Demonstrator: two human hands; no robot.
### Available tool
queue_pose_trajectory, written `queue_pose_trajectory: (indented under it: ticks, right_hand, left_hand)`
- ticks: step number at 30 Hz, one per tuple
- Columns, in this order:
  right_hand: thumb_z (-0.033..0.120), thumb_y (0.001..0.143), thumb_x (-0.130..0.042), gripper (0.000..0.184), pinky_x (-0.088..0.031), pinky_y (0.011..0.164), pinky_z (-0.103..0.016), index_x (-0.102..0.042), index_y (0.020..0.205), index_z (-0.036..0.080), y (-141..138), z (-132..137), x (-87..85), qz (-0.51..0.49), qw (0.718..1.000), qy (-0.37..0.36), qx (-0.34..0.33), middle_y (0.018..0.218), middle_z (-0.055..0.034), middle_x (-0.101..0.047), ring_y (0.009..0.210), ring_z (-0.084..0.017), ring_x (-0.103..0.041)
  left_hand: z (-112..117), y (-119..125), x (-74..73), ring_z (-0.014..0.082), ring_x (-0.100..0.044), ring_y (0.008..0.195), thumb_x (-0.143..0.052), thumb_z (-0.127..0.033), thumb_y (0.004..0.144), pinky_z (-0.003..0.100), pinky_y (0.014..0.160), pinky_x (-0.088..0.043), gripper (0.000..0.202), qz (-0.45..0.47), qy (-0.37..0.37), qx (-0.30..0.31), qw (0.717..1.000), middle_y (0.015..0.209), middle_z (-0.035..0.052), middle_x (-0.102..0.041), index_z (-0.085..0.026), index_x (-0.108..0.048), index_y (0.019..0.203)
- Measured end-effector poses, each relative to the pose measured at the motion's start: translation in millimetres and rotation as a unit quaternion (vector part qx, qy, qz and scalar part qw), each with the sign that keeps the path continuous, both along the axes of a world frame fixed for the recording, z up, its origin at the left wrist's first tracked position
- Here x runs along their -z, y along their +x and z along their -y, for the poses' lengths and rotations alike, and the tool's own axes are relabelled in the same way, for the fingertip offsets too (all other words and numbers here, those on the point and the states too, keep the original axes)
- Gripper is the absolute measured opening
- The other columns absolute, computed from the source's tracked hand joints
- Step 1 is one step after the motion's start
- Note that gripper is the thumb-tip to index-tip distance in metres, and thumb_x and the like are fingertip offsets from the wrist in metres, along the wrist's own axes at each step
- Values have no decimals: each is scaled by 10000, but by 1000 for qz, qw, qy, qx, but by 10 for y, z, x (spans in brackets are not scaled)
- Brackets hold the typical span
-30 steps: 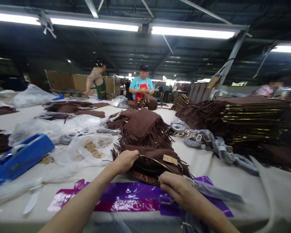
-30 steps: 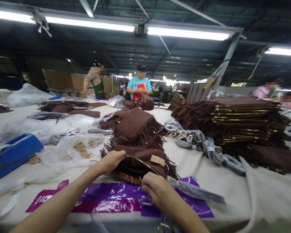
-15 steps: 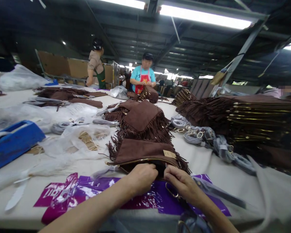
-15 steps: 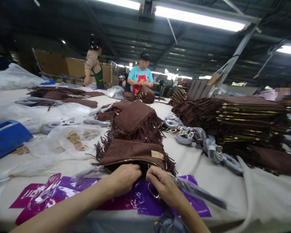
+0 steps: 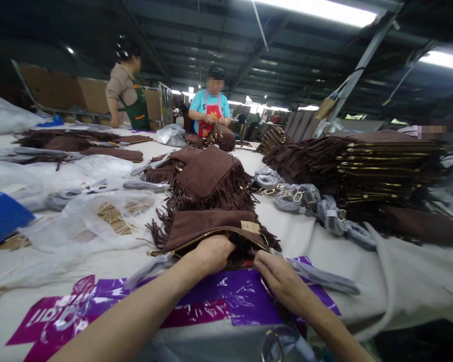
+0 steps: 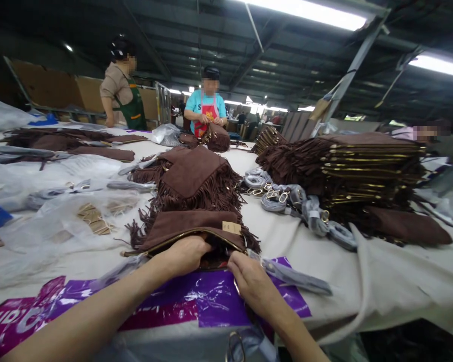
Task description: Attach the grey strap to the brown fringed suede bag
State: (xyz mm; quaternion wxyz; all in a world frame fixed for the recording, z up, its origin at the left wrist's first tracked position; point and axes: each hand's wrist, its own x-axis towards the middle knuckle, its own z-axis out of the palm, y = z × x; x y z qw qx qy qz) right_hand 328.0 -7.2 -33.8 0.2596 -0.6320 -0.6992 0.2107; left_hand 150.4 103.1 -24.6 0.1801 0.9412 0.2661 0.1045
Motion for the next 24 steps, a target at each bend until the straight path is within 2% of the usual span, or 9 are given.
queue_pose_trajectory:
  ticks: [3, 5, 8, 13, 16, 18, 21, 24]
  right_hand:
    - [317, 956, -329, 239, -391, 705, -330, -380, 735, 242, -20, -22, 72, 3, 1000, 1, -2, 759, -12, -535, 740, -199, -517]
    - [323, 950, -325, 240, -386, 698, -327, -365, 728, 243, -34, -52, 68, -15, 1000, -3, -3, 750, -7, -521, 735, -197, -505]
    - [355, 932, -324, 253, -376, 673, -319, -369, 710, 241, -40, -123, 28, -62, 998, -18, -3, 714, 6, -494, 706, -190, -487]
    - [406, 873, -389, 266, -371, 656, -315, -439, 681, 229, 8, -218, 94, -164, 985, -26, 42, 673, 11, -480, 690, -189, -477]
    - [424, 867, -396, 277, -350, 584, -293, -426, 665, 238, 47, -232, 182, -193, 979, -27, 66, 603, 39, -420, 618, -171, -447]
    - [431, 872, -399, 275, -328, 540, -278, -435, 676, 240, 61, -235, 215, -212, 974, -34, 72, 564, 57, -385, 565, -157, -418]
    - [450, 875, -424, 288, -289, 492, -263, -442, 679, 240, 64, -238, 221, -237, 967, -50, 75, 534, 75, -350, 501, -133, -356]
    - [474, 874, -447, 307, -258, 463, -256, -433, 675, 241, 60, -233, 209, -258, 961, -64, 77, 519, 84, -344, 468, -117, -317]
  left_hand:
    - [-28, 144, -83, 326, -657, 1018, -536, -119, 807, 409, 911, -510, 366, -121, 43, -2, 992, 1148, 219, -671, -79, -656, 1151]
    - [-92, 244, -125, 320, -658, 1031, -516, -109, 812, 390, 917, -511, 348, -143, 35, -4, 989, 1136, 222, -681, -51, -665, 1122]
    - [-181, 342, -151, 282, -674, 1012, -497, -80, 803, 325, 895, -521, 341, -153, 18, 2, 988, 1120, 171, -706, -81, -689, 1085]
    - [-91, 294, -199, 231, -549, 1228, -425, -87, 871, 319, 1071, -391, 481, -87, 40, 0, 995, 1381, 111, -556, -133, -522, 1340]
    - [2, 219, -221, 186, -573, 1185, -397, -113, 903, 273, 1055, -403, 416, -3, 2, 73, 997, 1324, 45, -610, -196, -599, 1258]
    - [7, 200, -179, 183, -599, 1142, -403, -102, 893, 276, 1029, -432, 436, 47, -28, 97, 994, 1306, 33, -624, -220, -599, 1264]
    - [-72, 230, -19, 228, -515, 1262, -429, -48, 841, 359, 1109, -362, 590, 48, -6, 26, 999, 1439, 76, -499, -192, -446, 1413]
    - [-170, 288, 138, 252, -480, 1299, -431, -36, 826, 400, 1134, -330, 638, 9, -20, -15, 1000, 1460, 81, -472, -195, -401, 1443]
